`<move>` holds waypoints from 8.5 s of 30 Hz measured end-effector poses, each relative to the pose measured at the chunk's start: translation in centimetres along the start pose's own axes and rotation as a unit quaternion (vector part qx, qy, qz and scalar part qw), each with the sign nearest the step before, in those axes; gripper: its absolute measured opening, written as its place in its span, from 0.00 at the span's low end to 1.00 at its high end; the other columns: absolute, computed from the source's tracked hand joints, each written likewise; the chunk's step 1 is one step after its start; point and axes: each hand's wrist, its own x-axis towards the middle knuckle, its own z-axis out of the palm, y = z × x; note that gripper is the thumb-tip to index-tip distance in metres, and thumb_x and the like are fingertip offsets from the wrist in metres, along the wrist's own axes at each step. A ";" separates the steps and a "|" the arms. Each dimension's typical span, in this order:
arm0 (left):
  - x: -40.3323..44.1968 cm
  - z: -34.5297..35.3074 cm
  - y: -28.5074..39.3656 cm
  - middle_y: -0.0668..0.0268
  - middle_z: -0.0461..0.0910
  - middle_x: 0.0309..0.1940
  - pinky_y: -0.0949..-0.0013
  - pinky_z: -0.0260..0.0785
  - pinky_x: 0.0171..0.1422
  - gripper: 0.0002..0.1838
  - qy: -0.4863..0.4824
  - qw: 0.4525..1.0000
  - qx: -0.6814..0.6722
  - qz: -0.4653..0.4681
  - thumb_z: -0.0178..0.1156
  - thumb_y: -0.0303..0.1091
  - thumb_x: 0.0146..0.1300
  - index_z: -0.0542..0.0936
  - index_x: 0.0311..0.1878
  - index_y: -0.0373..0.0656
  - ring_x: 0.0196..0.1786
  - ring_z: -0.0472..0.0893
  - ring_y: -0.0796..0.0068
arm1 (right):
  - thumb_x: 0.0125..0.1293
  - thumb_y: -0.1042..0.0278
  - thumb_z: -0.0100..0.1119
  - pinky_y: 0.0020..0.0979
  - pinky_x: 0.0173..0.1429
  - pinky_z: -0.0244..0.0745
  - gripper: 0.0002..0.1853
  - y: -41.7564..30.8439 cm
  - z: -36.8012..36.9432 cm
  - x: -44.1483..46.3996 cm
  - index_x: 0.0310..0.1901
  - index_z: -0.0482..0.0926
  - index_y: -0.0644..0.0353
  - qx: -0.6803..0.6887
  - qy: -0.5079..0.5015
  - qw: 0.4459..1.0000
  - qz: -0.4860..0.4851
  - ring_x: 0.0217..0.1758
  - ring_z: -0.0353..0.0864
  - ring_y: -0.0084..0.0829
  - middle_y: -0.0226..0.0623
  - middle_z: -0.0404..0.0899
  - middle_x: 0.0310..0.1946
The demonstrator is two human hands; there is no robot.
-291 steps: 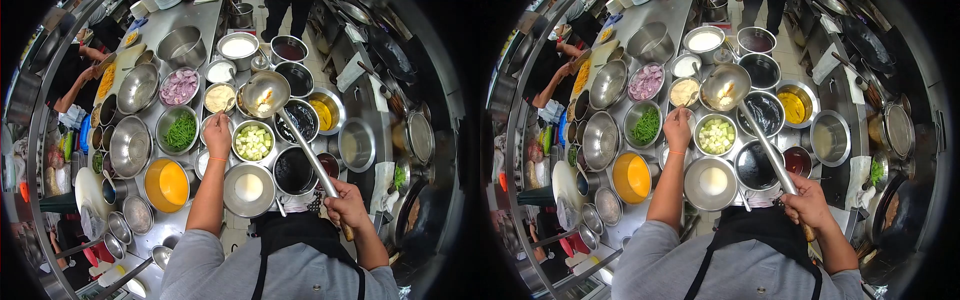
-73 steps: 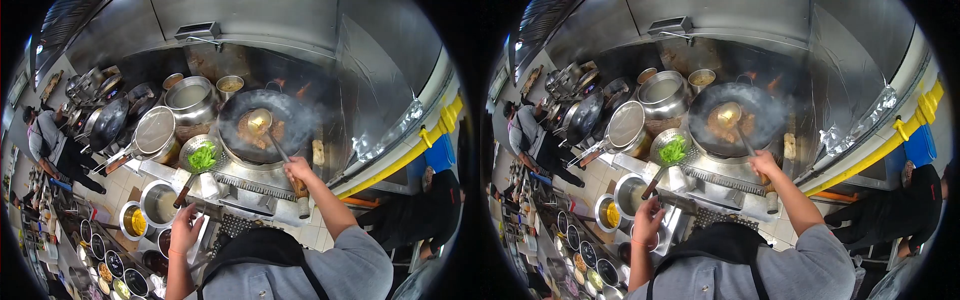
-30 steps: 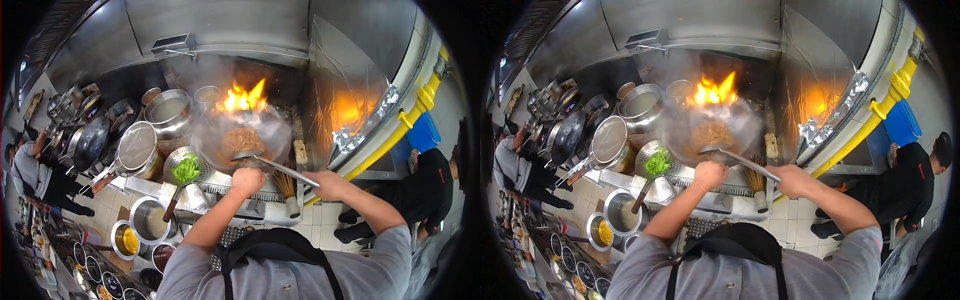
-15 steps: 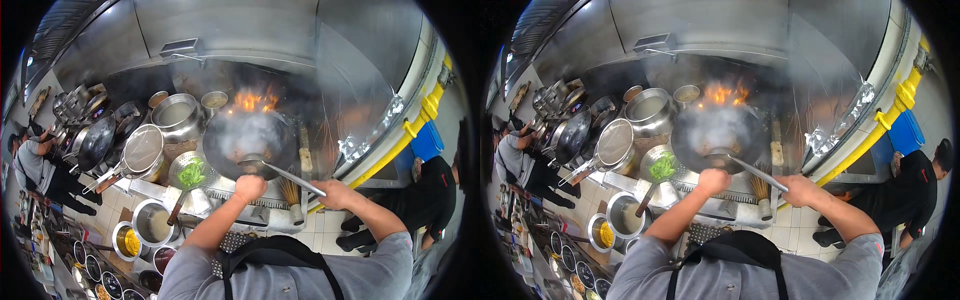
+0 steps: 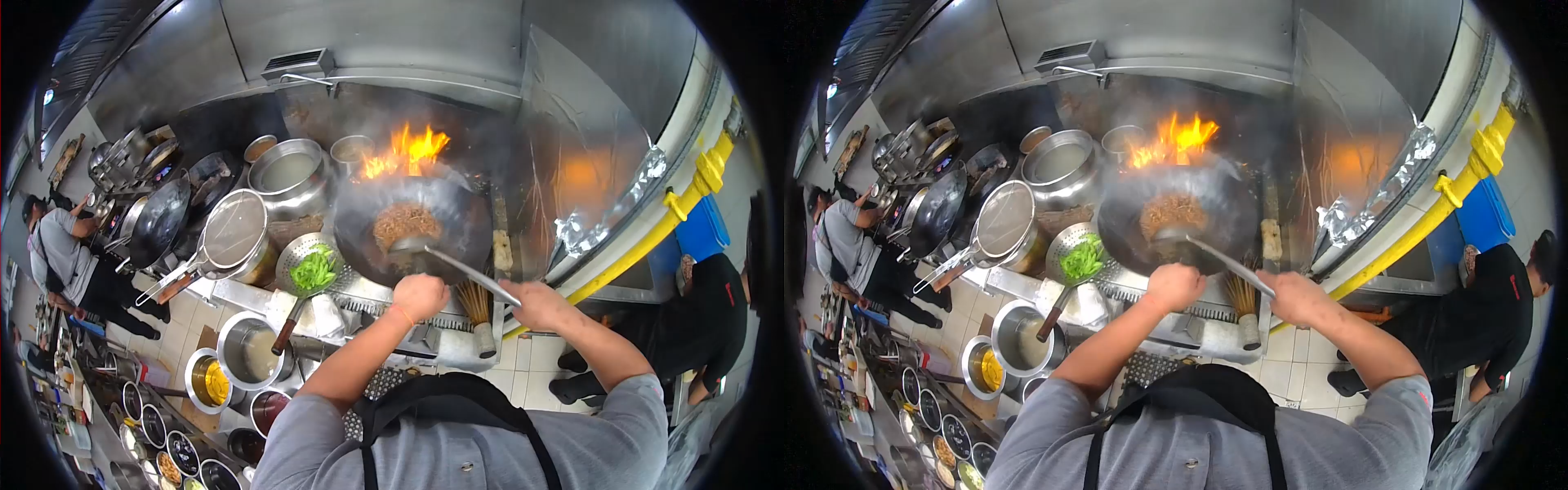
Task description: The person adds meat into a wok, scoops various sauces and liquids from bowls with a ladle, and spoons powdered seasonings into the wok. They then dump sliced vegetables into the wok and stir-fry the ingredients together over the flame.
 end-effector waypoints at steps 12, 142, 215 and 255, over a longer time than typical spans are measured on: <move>-2.3 2.4 -1.2 0.55 0.82 0.22 0.55 0.76 0.33 0.20 0.108 0.993 0.045 0.012 0.54 0.46 0.61 0.82 0.19 0.45 0.26 0.83 0.56 | 0.56 0.76 0.49 0.47 0.47 0.77 0.32 2.3 1.8 -2.2 0.66 0.66 0.60 0.001 0.044 0.997 -0.057 0.41 0.82 0.53 0.53 0.80 0.42; 3.6 6.4 -12.3 0.58 0.84 0.25 0.57 0.77 0.40 0.17 0.088 0.993 -0.052 0.053 0.53 0.43 0.61 0.84 0.24 0.45 0.31 0.84 0.59 | 0.59 0.68 0.51 0.48 0.51 0.77 0.32 -9.8 4.5 10.4 0.69 0.64 0.52 -0.045 0.062 0.988 0.137 0.45 0.82 0.51 0.53 0.82 0.41; -41.5 12.0 1.8 0.49 0.80 0.44 0.56 0.71 0.57 0.20 0.056 0.823 -0.209 -0.526 0.62 0.40 0.57 0.78 0.49 0.38 0.51 0.79 0.50 | 0.65 0.81 0.56 0.22 0.22 0.65 0.32 -8.5 14.9 2.7 0.70 0.59 0.65 0.617 -0.059 0.768 -0.159 0.18 0.67 0.17 0.27 0.71 0.26; -78.5 5.1 4.7 0.68 0.69 0.24 0.72 0.76 0.28 0.14 0.746 0.260 -0.278 -0.547 0.52 0.32 0.71 0.65 0.28 0.41 0.24 0.69 0.82 | 0.67 0.71 0.54 0.33 0.70 0.61 0.35 -48.0 24.3 -21.5 0.74 0.53 0.56 0.030 -0.428 0.775 -0.464 0.70 0.68 0.43 0.52 0.66 0.67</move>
